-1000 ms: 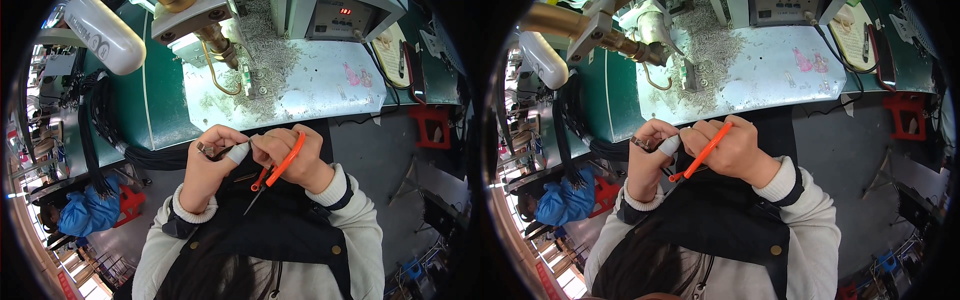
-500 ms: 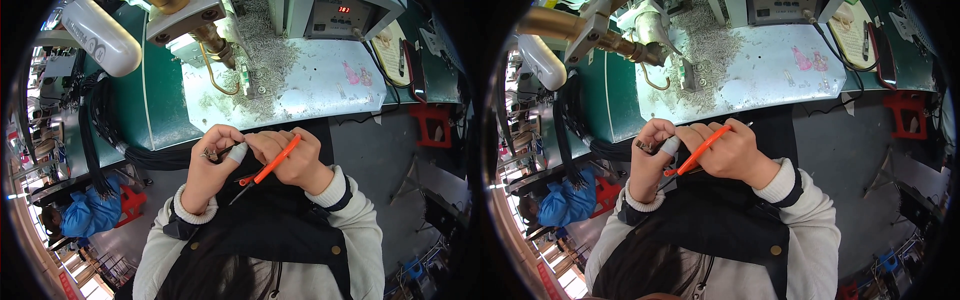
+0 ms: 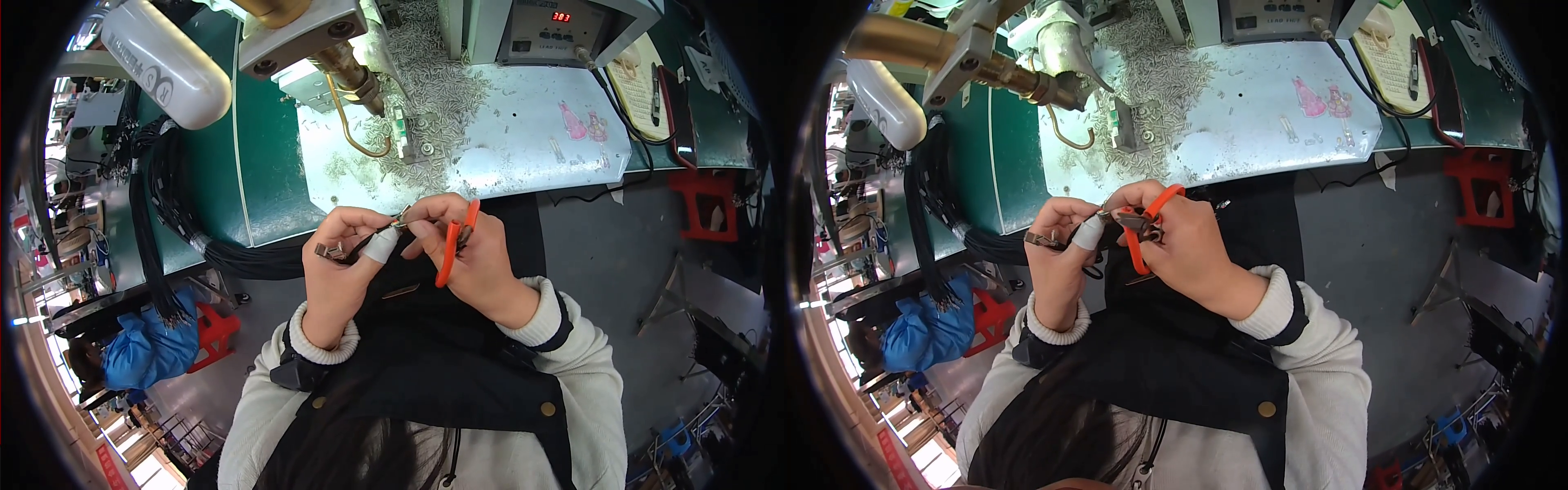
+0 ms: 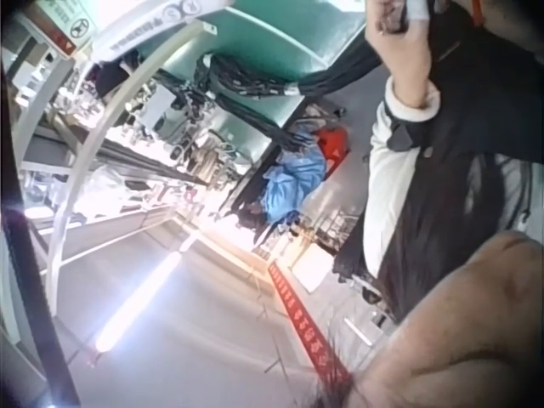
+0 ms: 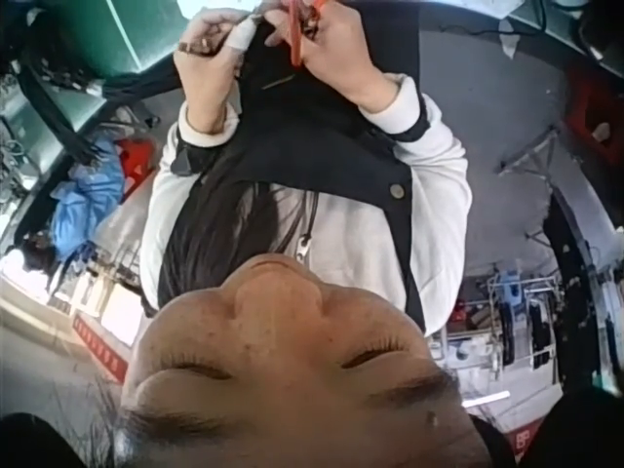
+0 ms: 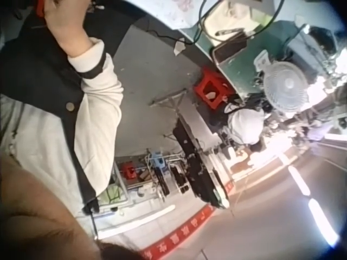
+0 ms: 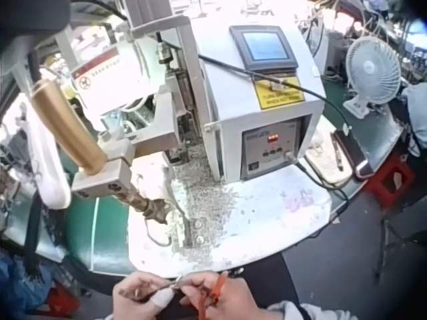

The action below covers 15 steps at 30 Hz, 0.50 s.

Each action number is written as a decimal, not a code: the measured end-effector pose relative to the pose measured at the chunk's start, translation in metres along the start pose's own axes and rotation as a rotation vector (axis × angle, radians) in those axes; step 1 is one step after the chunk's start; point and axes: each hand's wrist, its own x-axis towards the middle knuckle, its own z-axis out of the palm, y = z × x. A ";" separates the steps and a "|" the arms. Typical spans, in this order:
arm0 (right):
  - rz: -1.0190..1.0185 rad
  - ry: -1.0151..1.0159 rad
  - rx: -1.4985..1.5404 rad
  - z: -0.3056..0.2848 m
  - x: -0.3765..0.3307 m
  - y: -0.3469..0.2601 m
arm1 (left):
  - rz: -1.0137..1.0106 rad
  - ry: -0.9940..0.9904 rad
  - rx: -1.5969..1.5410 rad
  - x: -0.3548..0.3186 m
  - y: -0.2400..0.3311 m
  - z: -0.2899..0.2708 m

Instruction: Trim and process wire bundles using scissors and an industrial machine at a factory workstation.

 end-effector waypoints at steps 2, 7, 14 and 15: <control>-0.024 0.018 -0.034 0.000 0.001 -0.001 | -0.044 -0.008 -0.085 0.001 0.001 -0.002; 0.077 -0.156 -0.499 -0.011 0.006 -0.020 | -0.107 0.011 -0.252 0.001 0.006 -0.001; 0.140 -0.261 -0.794 -0.004 0.002 -0.005 | -0.079 0.044 -0.160 0.003 0.007 -0.001; 0.146 -0.264 -0.796 -0.004 0.001 0.000 | -0.087 0.048 -0.119 0.005 0.007 -0.001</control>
